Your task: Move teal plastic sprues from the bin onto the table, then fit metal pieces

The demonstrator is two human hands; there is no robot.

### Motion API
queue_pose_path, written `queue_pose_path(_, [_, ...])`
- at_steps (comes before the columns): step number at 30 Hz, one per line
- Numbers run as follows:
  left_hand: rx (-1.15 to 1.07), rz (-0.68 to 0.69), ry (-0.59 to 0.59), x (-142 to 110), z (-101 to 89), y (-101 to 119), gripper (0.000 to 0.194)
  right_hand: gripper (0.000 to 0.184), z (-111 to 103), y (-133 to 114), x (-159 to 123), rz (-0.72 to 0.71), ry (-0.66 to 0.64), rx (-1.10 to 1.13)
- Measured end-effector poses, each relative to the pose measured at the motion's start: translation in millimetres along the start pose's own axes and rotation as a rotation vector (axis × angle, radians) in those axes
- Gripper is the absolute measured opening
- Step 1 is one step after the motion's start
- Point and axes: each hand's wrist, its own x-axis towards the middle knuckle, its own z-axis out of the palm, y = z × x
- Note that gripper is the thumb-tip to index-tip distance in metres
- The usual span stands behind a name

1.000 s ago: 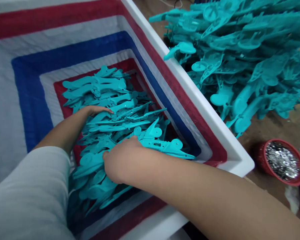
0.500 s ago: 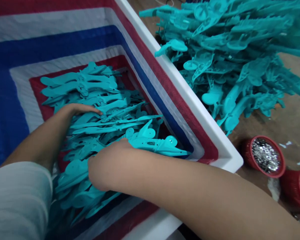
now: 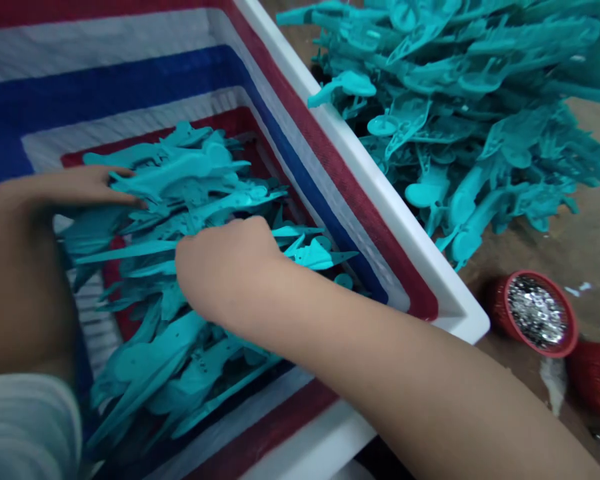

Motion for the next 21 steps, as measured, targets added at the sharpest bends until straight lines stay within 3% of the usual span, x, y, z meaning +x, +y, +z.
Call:
queue_pose_path(2, [-0.031, -0.035, 0.004, -11.1, -30.4, 12.5, 0.069, 0.044, -1.5, 7.1, 3.1, 0.079, 0.147, 0.012])
queue_pose_path(4, [-0.307, -0.015, 0.257, -30.2, -43.9, 34.0, 0.073, 0.044, -1.8, 12.8, 5.7, 0.143, 0.266, 0.037])
queue_pose_path(6, [-0.625, 0.071, 0.524, -52.7, -36.4, 62.4, 0.072, 0.056, -1.0, 17.0, 8.2, 0.168, 0.367, 0.071])
queue_pose_path(7, [-0.832, 0.131, 0.603, -63.7, -26.1, 77.9, 0.073, 0.068, -0.2, 18.7, 9.7, 0.154, 0.415, 0.091])
queue_pose_path(10, [-1.178, 0.228, 0.561, -94.6, 15.3, 121.7, 0.065, 0.107, 3.0, 24.0, 15.8, 0.013, 0.529, 0.124])
queue_pose_path(11, [-1.226, 0.243, 0.527, -104.3, 28.4, 133.1, 0.06, 0.112, 4.0, 25.9, 18.2, -0.032, 0.545, 0.117])
queue_pose_path(14, [-1.244, 0.276, 0.34, -128.8, 55.1, 151.8, 0.052, 0.094, 5.7, 31.5, 25.2, -0.075, 0.541, 0.103])
queue_pose_path(17, [-1.209, 0.36, 0.208, -140.6, 64.4, 148.5, 0.076, 0.078, 6.1, 33.5, 30.1, -0.079, 0.553, 0.171])
queue_pose_path(21, [-1.136, 0.431, 0.157, -149.6, 77.3, 137.6, 0.106, 0.078, 11.0, 30.8, 31.9, -0.152, 0.635, 0.29])
